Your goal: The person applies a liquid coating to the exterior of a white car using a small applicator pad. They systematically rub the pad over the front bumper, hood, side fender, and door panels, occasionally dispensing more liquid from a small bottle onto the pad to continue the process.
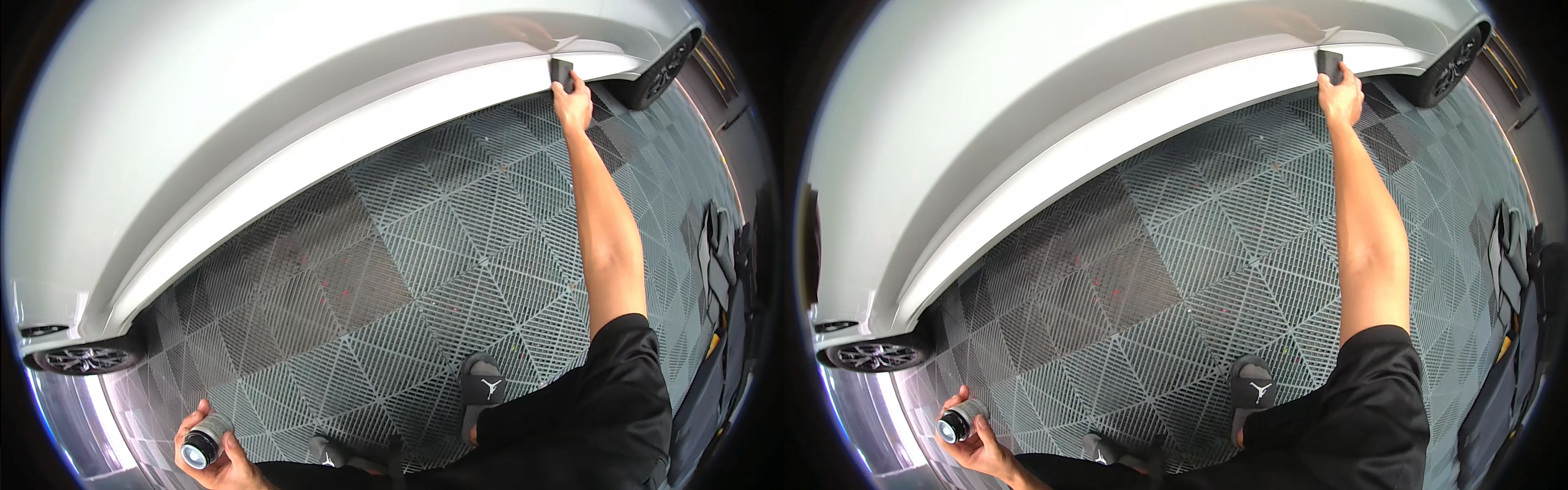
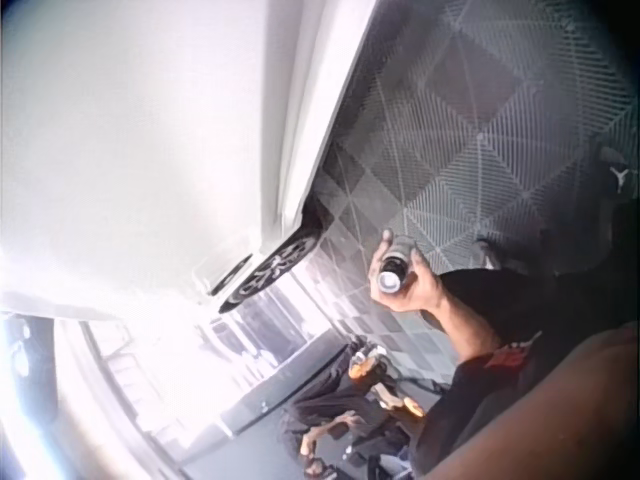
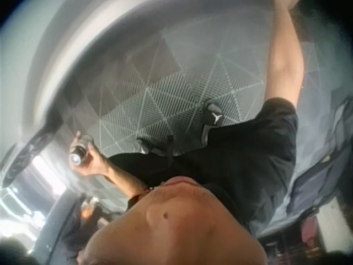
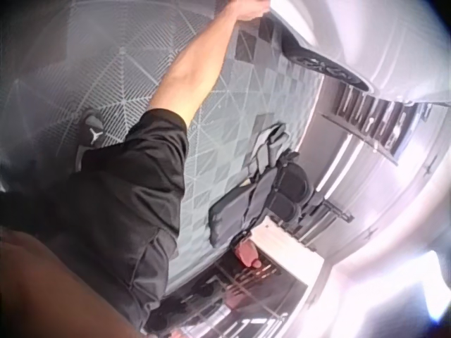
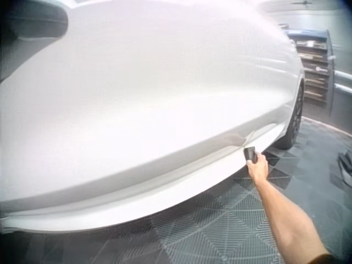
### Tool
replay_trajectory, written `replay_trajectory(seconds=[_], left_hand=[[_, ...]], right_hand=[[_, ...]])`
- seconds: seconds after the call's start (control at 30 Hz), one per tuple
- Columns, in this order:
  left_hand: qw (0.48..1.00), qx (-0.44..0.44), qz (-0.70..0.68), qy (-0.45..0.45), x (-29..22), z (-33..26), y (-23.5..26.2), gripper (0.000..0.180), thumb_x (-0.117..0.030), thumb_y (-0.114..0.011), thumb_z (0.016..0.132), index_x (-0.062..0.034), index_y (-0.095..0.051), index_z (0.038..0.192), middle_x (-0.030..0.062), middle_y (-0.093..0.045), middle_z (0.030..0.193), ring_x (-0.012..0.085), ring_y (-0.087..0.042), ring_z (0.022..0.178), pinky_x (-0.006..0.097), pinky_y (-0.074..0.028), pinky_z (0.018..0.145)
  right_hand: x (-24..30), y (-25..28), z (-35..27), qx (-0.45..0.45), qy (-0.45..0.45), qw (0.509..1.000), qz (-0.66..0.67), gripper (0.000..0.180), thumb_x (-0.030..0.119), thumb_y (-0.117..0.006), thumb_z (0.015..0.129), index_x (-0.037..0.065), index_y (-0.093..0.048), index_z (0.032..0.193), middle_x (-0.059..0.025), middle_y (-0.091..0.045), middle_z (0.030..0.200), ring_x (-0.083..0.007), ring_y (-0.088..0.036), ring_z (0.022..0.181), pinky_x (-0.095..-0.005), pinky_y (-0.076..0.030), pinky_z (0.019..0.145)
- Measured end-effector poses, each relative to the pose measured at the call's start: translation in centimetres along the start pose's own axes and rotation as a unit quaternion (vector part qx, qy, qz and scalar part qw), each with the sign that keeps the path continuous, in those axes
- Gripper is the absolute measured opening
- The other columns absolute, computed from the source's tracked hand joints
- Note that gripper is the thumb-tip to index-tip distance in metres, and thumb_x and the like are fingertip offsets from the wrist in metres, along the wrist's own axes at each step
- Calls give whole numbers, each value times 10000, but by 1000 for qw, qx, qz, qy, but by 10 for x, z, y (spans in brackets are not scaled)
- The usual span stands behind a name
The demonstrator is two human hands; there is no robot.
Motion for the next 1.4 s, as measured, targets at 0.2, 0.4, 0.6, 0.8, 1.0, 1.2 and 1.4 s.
replay_trajectory(seconds=[0.2,0.4,0.6,0.8,1.0,1.2,1.4], left_hand=[[1000,-28,9,-10,-7,-5,41,468,-143,-682,849,18,-451,1222,203,-568,1105,364,-614,1029,492,-505,933],[990,-131,40,41,0,-19,87,690,-339,-821,739,-31,-404,1195,204,-566,1006,352,-649,899,464,-566,826],[992,-120,-29,4,25,-27,127,675,-157,-850,666,-33,-422,1173,218,-582,1003,357,-658,903,483,-580,807],[989,-131,-45,41,44,-31,158,632,-146,-890,643,0,-502,1120,212,-637,955,345,-688,886,419,-610,751],[993,-89,-57,45,72,-36,182,650,-108,-865,654,-2,-433,1127,223,-615,972,334,-684,886,428,-597,778],[984,-137,-56,98,106,-43,198,610,-105,-874,646,-8,-478,1099,217,-636,963,324,-689,896,411,-603,761],[981,-138,-58,119,125,-45,210,633,-101,-868,644,-11,-453,1113,221,-624,969,338,-681,896,444,-591,794]], right_hand=[[12,-15,-54,-100,70,988,95,572,363,-683,721,188,-608,1260,-134,-603,1189,-313,-591,1098,-427,-455,956],[108,-14,-188,-63,87,983,149,584,380,-724,731,134,-615,1250,-134,-542,1200,-345,-513,1105,-458,-413,968],[227,-19,-354,-39,108,970,212,628,355,-757,726,-5,-565,1202,-165,-491,1077,-342,-480,1033,-465,-404,916],[337,-27,-510,12,160,940,299,661,307,-787,709,-50,-526,1200,-185,-469,1069,-345,-474,1031,-459,-414,899],[415,-34,-617,38,257,924,280,606,230,-777,653,-5,-540,1159,-139,-500,1095,-349,-478,1083,-478,-408,899],[458,-22,-737,308,200,799,475,704,91,-763,670,5,-434,1287,-104,-493,1073,-211,-515,959,-389,-440,862],[483,-58,-871,607,-380,401,571,313,136,-666,852,84,-542,1135,-43,-561,1118,-207,-558,1022,-424,-457,906]])
Point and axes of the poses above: each hand's wrist, its own z-axis towards the middle knuckle, its own y-axis out of the back of the hand, x = y × z, the point moved 4 cm from there along z, towards the middle knuckle
